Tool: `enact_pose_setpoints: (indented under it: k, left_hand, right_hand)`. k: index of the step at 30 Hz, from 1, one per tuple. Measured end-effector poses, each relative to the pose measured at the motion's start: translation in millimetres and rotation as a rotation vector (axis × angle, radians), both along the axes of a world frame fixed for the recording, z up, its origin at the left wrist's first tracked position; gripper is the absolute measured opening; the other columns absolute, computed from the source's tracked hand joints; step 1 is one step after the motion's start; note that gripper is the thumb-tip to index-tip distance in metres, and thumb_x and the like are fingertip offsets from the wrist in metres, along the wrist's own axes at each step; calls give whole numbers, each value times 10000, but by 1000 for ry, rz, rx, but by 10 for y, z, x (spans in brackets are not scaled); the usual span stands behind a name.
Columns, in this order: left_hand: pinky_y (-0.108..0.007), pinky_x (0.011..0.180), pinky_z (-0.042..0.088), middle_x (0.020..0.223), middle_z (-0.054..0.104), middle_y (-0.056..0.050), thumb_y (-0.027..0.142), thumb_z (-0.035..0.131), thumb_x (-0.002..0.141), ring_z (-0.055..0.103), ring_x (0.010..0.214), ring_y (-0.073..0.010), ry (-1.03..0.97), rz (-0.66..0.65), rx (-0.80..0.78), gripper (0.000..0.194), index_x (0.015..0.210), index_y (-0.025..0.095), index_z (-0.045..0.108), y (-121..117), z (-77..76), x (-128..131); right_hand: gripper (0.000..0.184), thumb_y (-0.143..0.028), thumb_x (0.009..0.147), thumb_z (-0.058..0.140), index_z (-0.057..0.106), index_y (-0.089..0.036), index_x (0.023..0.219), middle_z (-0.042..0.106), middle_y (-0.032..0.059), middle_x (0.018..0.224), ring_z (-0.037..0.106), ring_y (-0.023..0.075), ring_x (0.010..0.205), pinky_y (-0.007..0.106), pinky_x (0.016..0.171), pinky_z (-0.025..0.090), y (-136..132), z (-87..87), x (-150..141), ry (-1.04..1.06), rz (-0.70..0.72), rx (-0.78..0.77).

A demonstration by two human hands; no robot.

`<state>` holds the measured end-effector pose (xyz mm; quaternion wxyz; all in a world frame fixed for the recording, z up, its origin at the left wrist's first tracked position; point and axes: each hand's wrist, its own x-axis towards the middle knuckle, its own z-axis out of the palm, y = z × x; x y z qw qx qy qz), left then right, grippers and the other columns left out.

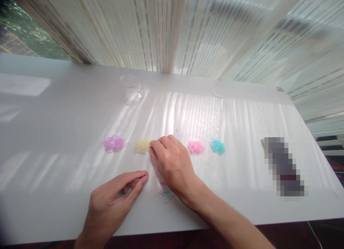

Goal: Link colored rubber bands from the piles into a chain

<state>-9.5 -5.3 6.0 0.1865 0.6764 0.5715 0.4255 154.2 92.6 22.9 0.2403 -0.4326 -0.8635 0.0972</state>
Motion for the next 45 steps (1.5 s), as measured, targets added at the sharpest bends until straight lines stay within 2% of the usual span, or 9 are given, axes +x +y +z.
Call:
enact_pose_setpoints:
  k: [5,9,13,17,20,30,35,39,45]
  left_hand:
    - [-211,643,561,830,790,27,169,703,954,670,594,-92,-13,10,-8,89,1023,214,737,-11,-31,-5]
    - [-196,598,559,808,790,40,209,716,953,682,577,-89,-55,61,-39,98,1050,219,733,-15,-20,8]
    - [-182,572,561,798,792,45,248,729,947,706,585,-95,-101,79,-98,40,977,223,721,-23,45,27]
    - [-187,558,552,760,773,48,307,704,972,671,544,-90,-94,-10,-94,78,959,230,709,-26,103,54]
    - [-187,594,563,814,788,31,310,675,995,708,608,-98,-57,-110,-52,87,992,228,703,-29,120,78]
    - [-215,667,574,801,772,13,259,621,1023,708,642,-115,98,-238,35,106,1060,208,707,-15,201,177]
    - [-197,627,563,824,782,23,236,709,961,684,623,-103,9,-183,-29,61,1012,225,741,-9,252,216]
    - [-191,561,539,791,778,23,197,731,927,661,597,-102,-73,-172,-85,63,957,235,772,0,282,232]
    - [-188,554,540,745,751,44,207,782,875,622,556,-92,-71,-185,-123,172,1042,248,767,-6,286,291]
  right_hand:
    - [220,-155,1028,513,717,-162,944,700,81,807,583,204,742,321,637,459,-31,25,17,-12,13,14]
    - [176,-162,1025,544,715,-148,988,721,96,862,638,219,811,344,706,510,-120,124,114,46,19,-23]
    - [118,-226,1010,609,718,-195,1044,723,43,893,655,166,796,293,726,541,-274,248,253,213,60,-291]
    - [125,-311,980,679,739,-238,1063,748,14,912,669,141,772,255,683,542,-377,314,363,291,84,-630]
    - [93,-301,971,691,763,-246,988,750,1,874,667,132,767,237,659,522,-415,333,425,313,99,-721]
    - [80,-183,879,721,777,-240,887,753,-22,816,655,124,733,237,689,517,-558,333,585,407,8,-792]
    - [93,-160,856,686,750,-225,841,722,-17,764,620,128,697,244,658,502,-581,316,660,483,-32,-717]
    - [83,-207,890,683,761,-227,868,724,-5,770,616,134,696,243,614,483,-585,310,730,502,-30,-739]
    - [101,-225,919,674,773,-235,902,730,5,795,608,135,703,243,590,460,-586,283,775,532,-25,-710]
